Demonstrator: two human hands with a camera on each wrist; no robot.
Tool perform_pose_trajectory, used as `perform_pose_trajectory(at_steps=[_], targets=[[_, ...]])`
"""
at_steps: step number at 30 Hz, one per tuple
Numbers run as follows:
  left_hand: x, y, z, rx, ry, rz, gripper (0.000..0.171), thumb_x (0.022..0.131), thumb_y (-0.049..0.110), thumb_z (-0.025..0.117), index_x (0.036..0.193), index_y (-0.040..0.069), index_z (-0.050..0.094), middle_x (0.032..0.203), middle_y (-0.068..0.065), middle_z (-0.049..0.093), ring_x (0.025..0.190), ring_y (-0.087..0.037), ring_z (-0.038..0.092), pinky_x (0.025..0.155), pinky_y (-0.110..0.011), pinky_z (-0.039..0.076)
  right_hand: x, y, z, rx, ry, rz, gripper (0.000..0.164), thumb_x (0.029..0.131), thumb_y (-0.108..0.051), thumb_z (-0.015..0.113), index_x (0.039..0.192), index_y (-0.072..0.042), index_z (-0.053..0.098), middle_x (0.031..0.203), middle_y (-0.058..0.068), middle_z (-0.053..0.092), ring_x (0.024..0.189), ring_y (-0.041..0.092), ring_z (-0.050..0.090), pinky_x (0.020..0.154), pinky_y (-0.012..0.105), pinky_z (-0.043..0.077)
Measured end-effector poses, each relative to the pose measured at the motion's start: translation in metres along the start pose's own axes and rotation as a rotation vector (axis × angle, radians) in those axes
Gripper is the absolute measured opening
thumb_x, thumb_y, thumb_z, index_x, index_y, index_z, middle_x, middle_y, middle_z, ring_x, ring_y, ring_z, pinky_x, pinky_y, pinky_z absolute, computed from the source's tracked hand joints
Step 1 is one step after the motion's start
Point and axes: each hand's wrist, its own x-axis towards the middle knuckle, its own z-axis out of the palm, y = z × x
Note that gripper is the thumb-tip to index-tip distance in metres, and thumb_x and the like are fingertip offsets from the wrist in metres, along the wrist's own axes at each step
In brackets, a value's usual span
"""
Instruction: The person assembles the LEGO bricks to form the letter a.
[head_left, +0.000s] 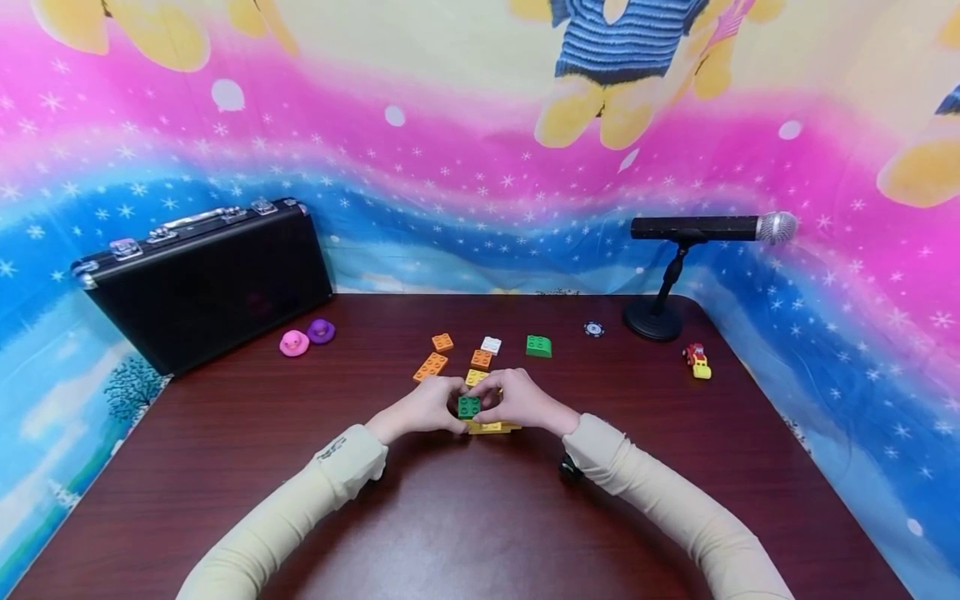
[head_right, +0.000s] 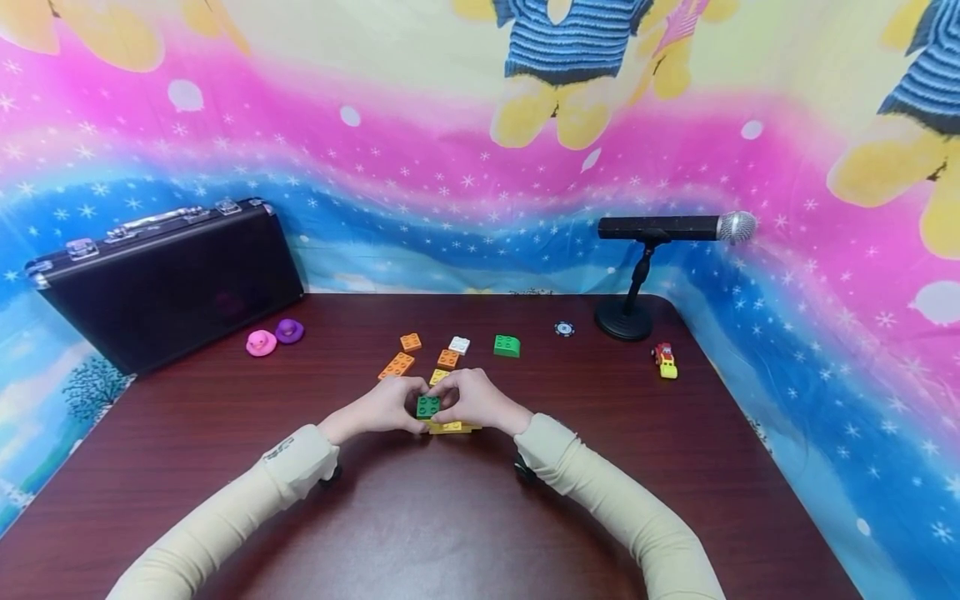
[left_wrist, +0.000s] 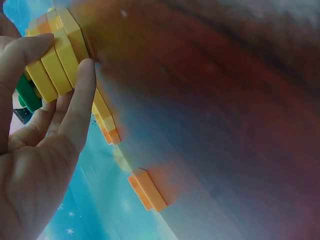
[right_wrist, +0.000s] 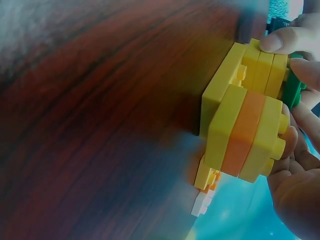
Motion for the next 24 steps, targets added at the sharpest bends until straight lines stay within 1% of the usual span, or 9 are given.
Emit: perform_pose_trajectory(at_steps=[3, 6, 8, 13, 19, 24], targets=[[-0.0002, -0.0041, -0.0007, -0.095, -0.03, -0.023, 0.037, 0.066, 0.023, 0.079, 0.095, 0.011, 0.059, 0.084, 0.004, 0.064, 0.074, -0.005, 0.061, 0.068, -0.022, 0.049, -0.0007, 0.0002, 0.0006, -0.008, 0.006, 0.002, 0.031, 0.071, -0.017, 0.076, 0.101, -0.011, 0.069, 0.089, -0.003, 0.066, 0.072, 0.003, 0.059, 0.063, 0.019, 0.049], [-0.0006, -0.0086, -0.0015, -0.213, -0.057, -0.059, 0.038, 0.067, 0.02, 0.08, 0.096, 0.01, 0.059, 0.089, 0.001, 0.064, 0.08, -0.009, 0.063, 0.073, -0.024, 0.05, -0.0012, 0.0007, 0.0015, -0.005, 0.007, 0.003, 0.03, 0.071, -0.017, 0.076, 0.1, -0.011, 0.07, 0.087, -0.005, 0.065, 0.071, 0.004, 0.059, 0.062, 0.02, 0.049], [-0.0006, -0.0105, -0.0018, -0.24, -0.066, -0.066, 0.037, 0.066, 0.017, 0.08, 0.097, 0.01, 0.059, 0.089, 0.001, 0.064, 0.082, -0.01, 0.062, 0.074, -0.024, 0.05, -0.0014, 0.0013, 0.002, 0.003, 0.005, 0.006, 0.029, 0.072, -0.017, 0.076, 0.1, -0.011, 0.069, 0.086, -0.005, 0.064, 0.071, 0.004, 0.059, 0.061, 0.021, 0.049], [0.0019, -0.0102, -0.0006, -0.203, -0.063, -0.037, 0.037, 0.065, 0.016, 0.08, 0.095, 0.009, 0.059, 0.087, 0.001, 0.065, 0.079, -0.009, 0.063, 0.072, -0.023, 0.05, -0.0031, 0.0012, 0.0012, 0.033, 0.006, 0.023, 0.029, 0.073, -0.018, 0.075, 0.1, -0.01, 0.069, 0.084, -0.005, 0.063, 0.069, 0.004, 0.058, 0.061, 0.021, 0.049], [0.0038, -0.0083, 0.0001, -0.215, -0.048, -0.059, 0.033, 0.066, 0.014, 0.08, 0.089, 0.009, 0.058, 0.085, 0.0, 0.065, 0.075, -0.009, 0.064, 0.069, -0.023, 0.051, -0.0037, 0.0001, 0.0003, 0.05, 0.013, 0.023, 0.028, 0.073, -0.016, 0.075, 0.099, -0.01, 0.069, 0.083, -0.004, 0.063, 0.068, 0.005, 0.059, 0.061, 0.022, 0.049], [0.003, -0.0093, 0.0009, -0.156, -0.025, -0.052, 0.031, 0.064, 0.018, 0.082, 0.084, 0.01, 0.06, 0.079, 0.003, 0.064, 0.069, -0.008, 0.062, 0.065, -0.022, 0.05, -0.0027, 0.0004, 0.0014, 0.058, 0.013, 0.025, 0.027, 0.071, -0.016, 0.077, 0.097, -0.011, 0.07, 0.081, -0.004, 0.061, 0.066, 0.005, 0.058, 0.06, 0.022, 0.049]])
